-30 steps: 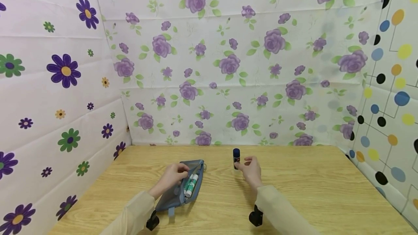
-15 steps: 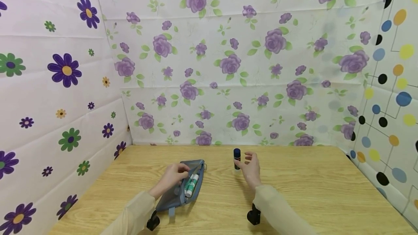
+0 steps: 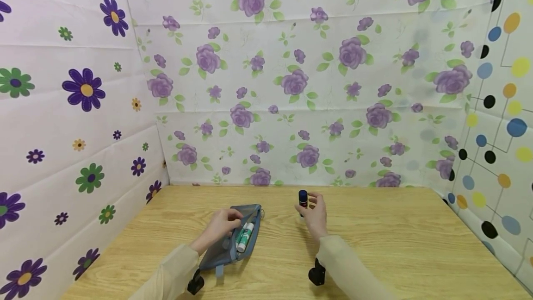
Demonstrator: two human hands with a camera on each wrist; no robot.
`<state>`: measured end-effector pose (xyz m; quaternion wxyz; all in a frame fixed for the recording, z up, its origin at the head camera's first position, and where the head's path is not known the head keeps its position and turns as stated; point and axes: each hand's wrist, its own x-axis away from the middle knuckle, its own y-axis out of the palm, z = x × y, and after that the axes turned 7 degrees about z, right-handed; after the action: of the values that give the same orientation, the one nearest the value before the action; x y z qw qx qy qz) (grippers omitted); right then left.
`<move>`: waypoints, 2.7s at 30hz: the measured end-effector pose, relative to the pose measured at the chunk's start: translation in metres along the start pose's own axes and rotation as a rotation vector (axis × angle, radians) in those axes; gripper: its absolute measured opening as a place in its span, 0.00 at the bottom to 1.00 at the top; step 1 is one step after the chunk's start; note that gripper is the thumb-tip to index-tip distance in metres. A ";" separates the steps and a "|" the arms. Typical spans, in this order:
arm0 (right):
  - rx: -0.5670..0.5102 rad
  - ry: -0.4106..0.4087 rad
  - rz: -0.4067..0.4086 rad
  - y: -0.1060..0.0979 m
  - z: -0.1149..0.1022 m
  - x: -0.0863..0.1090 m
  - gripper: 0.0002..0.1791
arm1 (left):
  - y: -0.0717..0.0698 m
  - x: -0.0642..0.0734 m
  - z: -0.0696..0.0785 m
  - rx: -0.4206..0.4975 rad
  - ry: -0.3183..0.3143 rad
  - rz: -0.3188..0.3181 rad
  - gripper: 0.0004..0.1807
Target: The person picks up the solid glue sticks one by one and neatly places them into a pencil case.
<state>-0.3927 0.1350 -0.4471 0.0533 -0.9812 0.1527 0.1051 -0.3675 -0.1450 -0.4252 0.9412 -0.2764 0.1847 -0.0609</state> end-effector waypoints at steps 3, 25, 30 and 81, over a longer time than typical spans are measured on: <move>-0.010 -0.007 0.011 0.001 0.000 -0.001 0.32 | 0.000 0.000 0.000 0.004 -0.004 0.001 0.09; 0.025 -0.032 -0.001 0.004 0.004 -0.006 0.27 | -0.001 -0.001 -0.001 -0.008 -0.004 0.007 0.09; 0.057 -0.088 0.018 0.002 0.005 -0.005 0.23 | -0.001 -0.001 -0.001 -0.004 -0.004 0.005 0.09; -0.186 0.140 -0.052 0.030 -0.020 0.013 0.25 | -0.001 -0.001 -0.003 -0.004 0.037 0.021 0.08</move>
<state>-0.3861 0.0996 -0.4324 -0.0462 -0.9905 0.1203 0.0485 -0.3696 -0.1471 -0.4272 0.9376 -0.2752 0.2050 -0.0560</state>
